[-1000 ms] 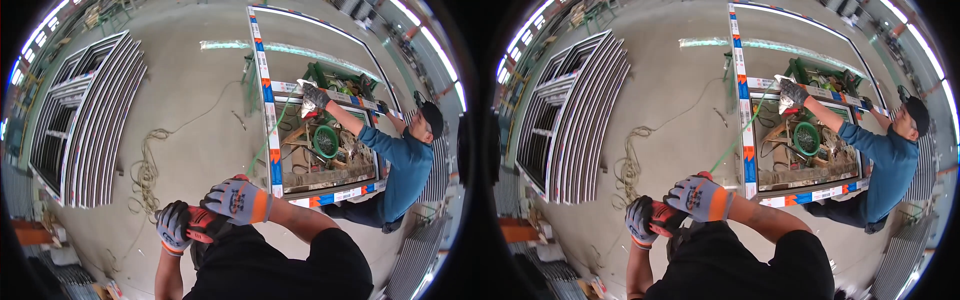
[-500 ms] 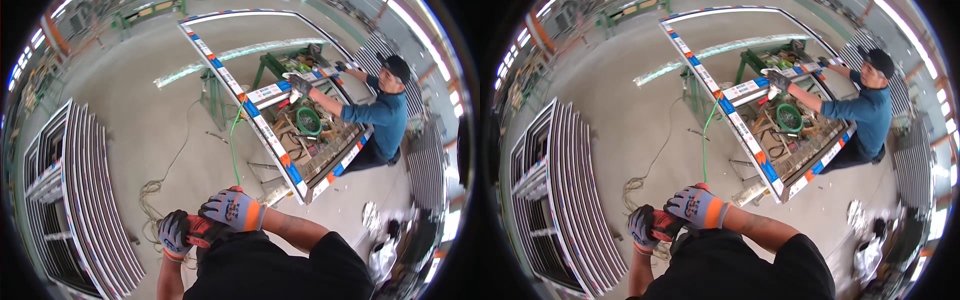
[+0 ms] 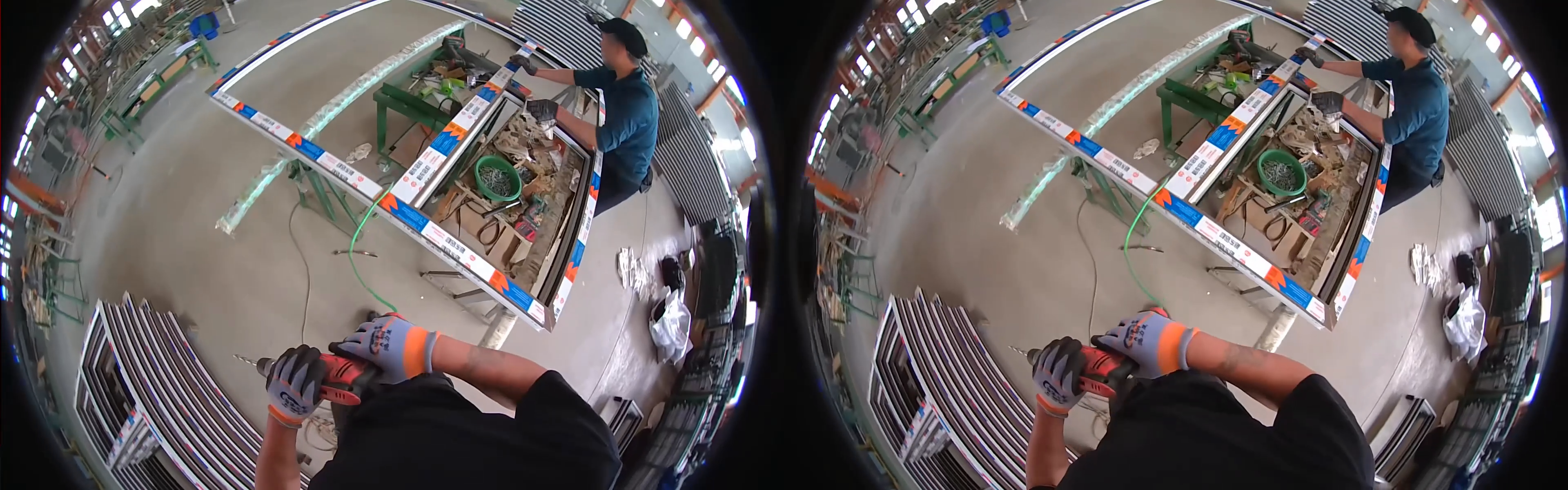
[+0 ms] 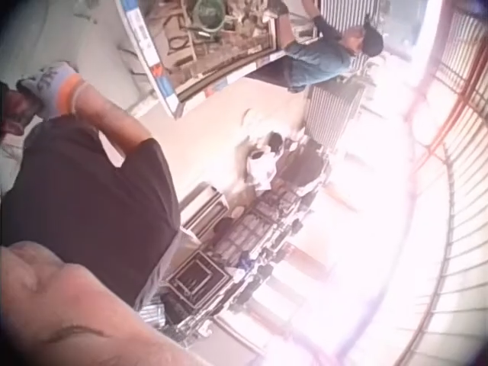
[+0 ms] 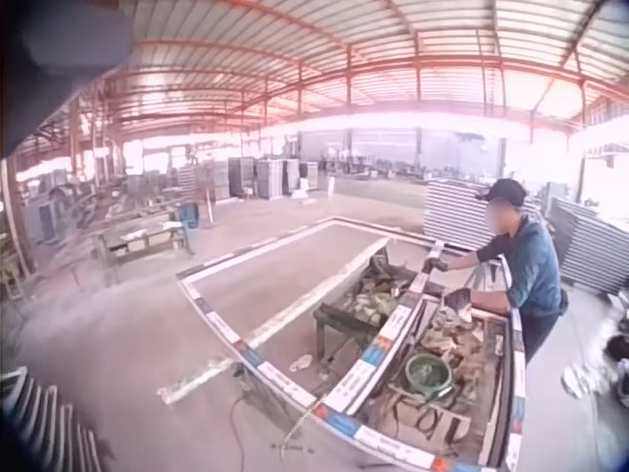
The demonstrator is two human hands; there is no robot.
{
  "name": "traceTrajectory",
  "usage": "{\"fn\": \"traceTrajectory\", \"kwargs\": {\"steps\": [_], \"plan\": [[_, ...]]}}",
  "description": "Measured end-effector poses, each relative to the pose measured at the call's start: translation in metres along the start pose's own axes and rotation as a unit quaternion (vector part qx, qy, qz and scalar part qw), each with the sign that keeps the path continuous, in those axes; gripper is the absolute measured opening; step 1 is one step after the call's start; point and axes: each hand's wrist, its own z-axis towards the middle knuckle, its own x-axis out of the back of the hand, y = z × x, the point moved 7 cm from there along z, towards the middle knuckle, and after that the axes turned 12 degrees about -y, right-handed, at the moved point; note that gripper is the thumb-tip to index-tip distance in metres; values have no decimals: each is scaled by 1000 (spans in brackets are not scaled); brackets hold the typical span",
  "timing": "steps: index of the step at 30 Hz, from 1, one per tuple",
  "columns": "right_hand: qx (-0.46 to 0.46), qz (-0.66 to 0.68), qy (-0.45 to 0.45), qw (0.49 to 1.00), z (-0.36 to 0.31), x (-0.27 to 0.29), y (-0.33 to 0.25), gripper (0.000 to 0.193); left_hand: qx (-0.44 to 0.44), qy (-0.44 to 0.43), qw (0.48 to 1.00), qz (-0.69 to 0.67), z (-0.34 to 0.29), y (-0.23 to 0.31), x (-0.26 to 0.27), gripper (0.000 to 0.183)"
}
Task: Assembling and securing aluminum window frame components using power tools and sealant.
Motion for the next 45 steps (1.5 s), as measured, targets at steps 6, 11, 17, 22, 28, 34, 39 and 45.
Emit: {"fn": "traceTrajectory", "kwargs": {"steps": [6, 11, 17, 22, 28, 34, 39, 45], "plan": [[-11, 47, -33, 998, 88, 109, 56, 82, -74, -35, 997, 15, 84, -129, 29, 28], [-70, 41, 15, 997, 158, 173, 94, 84, -151, 0, 988, 41, 148, -243, 53, 25], [-142, 81, 245, 956, 199, 261, 119, 86, -224, 34, 973, 37, 227, -351, 70, 26], [-216, 118, 314, 917, 212, 304, 157, 88, -325, 16, 945, 10, 307, -395, 68, 28], [-211, 228, 351, 884, 216, 360, 246, 86, -374, 8, 927, 22, 410, -430, 28, 27], [-178, 394, 450, 781, 199, 394, 410, 88, -144, 136, 968, -154, 547, -509, -75, 44], [-323, 198, 491, 784, 184, 476, 593, 76, 127, -46, 975, -177, 640, -603, -237, 56], [-566, 56, 329, 754, 154, 534, 882, 87, 99, -125, 986, -54, 680, -616, -324, 51]]}}
